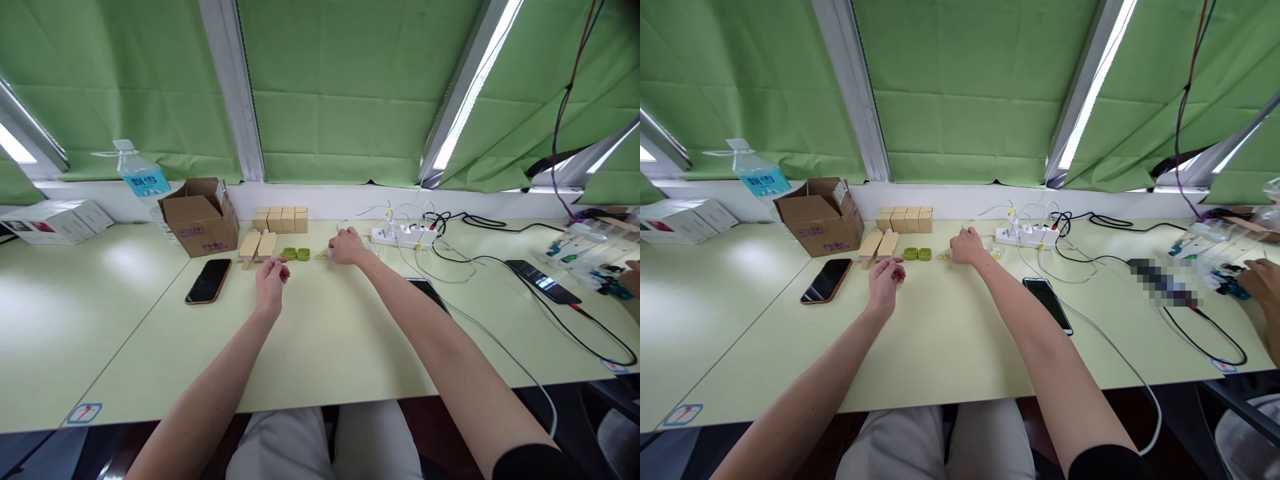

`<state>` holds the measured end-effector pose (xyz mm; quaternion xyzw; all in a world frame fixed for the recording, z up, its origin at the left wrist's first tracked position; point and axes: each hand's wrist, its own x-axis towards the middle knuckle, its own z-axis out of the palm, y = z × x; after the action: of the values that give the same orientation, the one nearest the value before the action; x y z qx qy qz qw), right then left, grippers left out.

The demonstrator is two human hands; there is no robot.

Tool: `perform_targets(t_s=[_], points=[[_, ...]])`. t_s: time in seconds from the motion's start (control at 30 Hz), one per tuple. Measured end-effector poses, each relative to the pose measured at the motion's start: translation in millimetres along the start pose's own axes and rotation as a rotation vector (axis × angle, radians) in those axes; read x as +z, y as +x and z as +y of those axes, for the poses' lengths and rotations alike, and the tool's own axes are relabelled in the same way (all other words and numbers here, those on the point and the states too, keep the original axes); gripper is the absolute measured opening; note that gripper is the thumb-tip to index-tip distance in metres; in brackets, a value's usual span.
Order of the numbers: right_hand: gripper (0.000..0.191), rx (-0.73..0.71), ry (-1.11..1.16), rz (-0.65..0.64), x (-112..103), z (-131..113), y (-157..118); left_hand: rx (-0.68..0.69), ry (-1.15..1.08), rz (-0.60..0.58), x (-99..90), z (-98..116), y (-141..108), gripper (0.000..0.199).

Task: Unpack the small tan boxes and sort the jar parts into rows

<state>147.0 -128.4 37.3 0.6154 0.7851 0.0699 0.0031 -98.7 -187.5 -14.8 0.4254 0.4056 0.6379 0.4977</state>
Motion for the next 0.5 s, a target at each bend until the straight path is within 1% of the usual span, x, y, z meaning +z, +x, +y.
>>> perform_targets(t_s=[0.07,0.17,0.23,0.3,0.37,0.4,0.43,0.47,0.5], points=[[0.031,0.01,0.021,0.021,-2,4,-4,-0.001,-0.003,0.006,0.1,0,0,0.017],[0.04,0.036,0.054,0.087,-9,13,-12,0.0,0.002,0.013,0.0,1,-1,0.017],[0.039,0.062,0.07,0.142,-14,19,-22,0.0,0.007,0.012,-0.1,1,-1,0.018],[0.035,0.106,0.11,0.233,-16,20,-37,0.001,0.005,0.014,0.0,2,0,0.02],[0.032,0.182,0.208,0.368,-14,12,-60,0.001,0.0,0.015,0.2,2,0,0.02],[0.033,0.22,0.253,0.403,-11,4,-74,0.002,-0.001,0.014,0.3,2,-1,0.02],[0.034,0.249,0.289,0.409,-7,-8,-89,0.008,0.004,0.015,0.4,2,-1,0.019],[0.033,0.237,0.311,0.361,-1,-22,-104,0.019,0.014,0.018,0.5,2,-1,0.019],[0.029,0.176,0.328,0.275,6,-37,-119,0.036,0.033,0.021,0.5,1,-2,0.02]])
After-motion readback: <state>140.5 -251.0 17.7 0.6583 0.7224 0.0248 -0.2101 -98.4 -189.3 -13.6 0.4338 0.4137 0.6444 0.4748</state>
